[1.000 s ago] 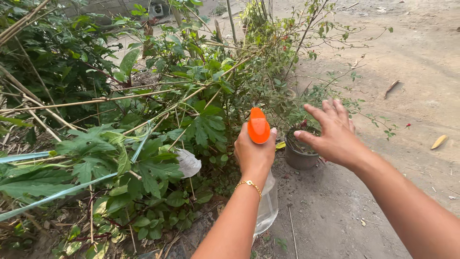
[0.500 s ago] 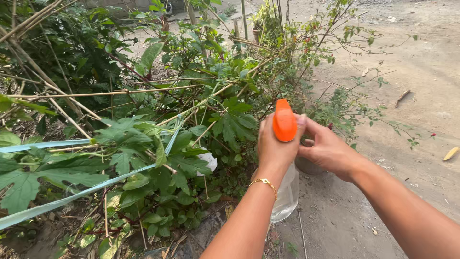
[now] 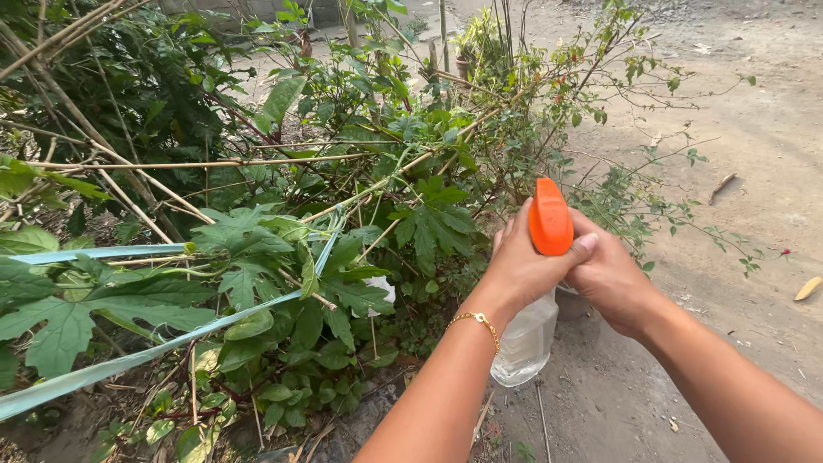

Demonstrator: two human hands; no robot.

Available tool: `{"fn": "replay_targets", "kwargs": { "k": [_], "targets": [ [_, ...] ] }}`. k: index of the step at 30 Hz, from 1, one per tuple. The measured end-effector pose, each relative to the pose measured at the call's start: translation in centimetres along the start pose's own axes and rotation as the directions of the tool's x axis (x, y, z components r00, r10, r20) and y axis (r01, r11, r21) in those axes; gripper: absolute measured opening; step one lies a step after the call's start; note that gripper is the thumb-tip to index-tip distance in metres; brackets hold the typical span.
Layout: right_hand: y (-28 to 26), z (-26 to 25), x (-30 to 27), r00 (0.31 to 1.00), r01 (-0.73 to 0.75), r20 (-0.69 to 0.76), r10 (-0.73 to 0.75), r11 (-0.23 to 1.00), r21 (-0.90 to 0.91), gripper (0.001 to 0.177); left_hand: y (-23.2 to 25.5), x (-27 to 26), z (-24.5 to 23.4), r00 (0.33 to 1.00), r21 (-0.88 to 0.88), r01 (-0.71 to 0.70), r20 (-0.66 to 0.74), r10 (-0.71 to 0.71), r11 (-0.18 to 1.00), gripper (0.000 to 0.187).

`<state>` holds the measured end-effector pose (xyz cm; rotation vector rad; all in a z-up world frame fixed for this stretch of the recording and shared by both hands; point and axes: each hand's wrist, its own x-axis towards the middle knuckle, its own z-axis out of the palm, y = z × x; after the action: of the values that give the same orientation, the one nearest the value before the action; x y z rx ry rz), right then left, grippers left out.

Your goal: The person uses a spray bottle to apply liquid to the leaves and stems of various plants in a dirt garden area. The person moves the bottle to spray different sections of the foliage.

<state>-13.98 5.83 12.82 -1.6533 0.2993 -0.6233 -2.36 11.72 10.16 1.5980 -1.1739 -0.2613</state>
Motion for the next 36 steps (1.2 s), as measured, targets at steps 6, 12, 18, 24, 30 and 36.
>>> {"fn": "replay_targets", "kwargs": {
  "k": [6,12,18,24,30,36],
  "targets": [
    [1.1,-0.9,0.8,0.997,-0.069,-0.028,0.069,0.998,0.003,0.058,1.6,-0.1,-3.0,0.96,-0.166,0.154,0.258,-0.108,0.974,0.107],
    [1.3,-1.9,1.8,0.986,-0.025,-0.167,0.026,1.0,0.007,0.051,1.3,0.5,-3.2,0.946,0.038,0.27,0.177,-0.273,0.962,0.102],
    [-0.6,-0.4,2.1,0.955,0.052,-0.288,-0.077,0.994,-0.094,0.043,-0.2,-0.6,-3.1,0.938,0.314,0.328,0.008,-0.348,0.891,0.074],
    [-0.9,0.7,3.0,0.931,-0.032,-0.364,-0.024,0.989,-0.147,0.024,-0.5,-1.3,-3.6,0.924,0.379,0.381,-0.117,-0.365,0.843,0.07],
    [1.0,0.3,3.0,0.954,-0.055,-0.298,0.011,0.989,-0.139,0.019,-1.0,-1.6,-4.3,0.899,0.396,0.432,-0.122,-0.42,0.81,0.068],
    [0.3,0.2,2.6,0.97,-0.042,-0.244,0.02,0.996,-0.084,0.03,-1.1,-1.3,-3.8,0.903,0.402,0.425,-0.13,-0.409,0.811,0.068]
  ]
}}
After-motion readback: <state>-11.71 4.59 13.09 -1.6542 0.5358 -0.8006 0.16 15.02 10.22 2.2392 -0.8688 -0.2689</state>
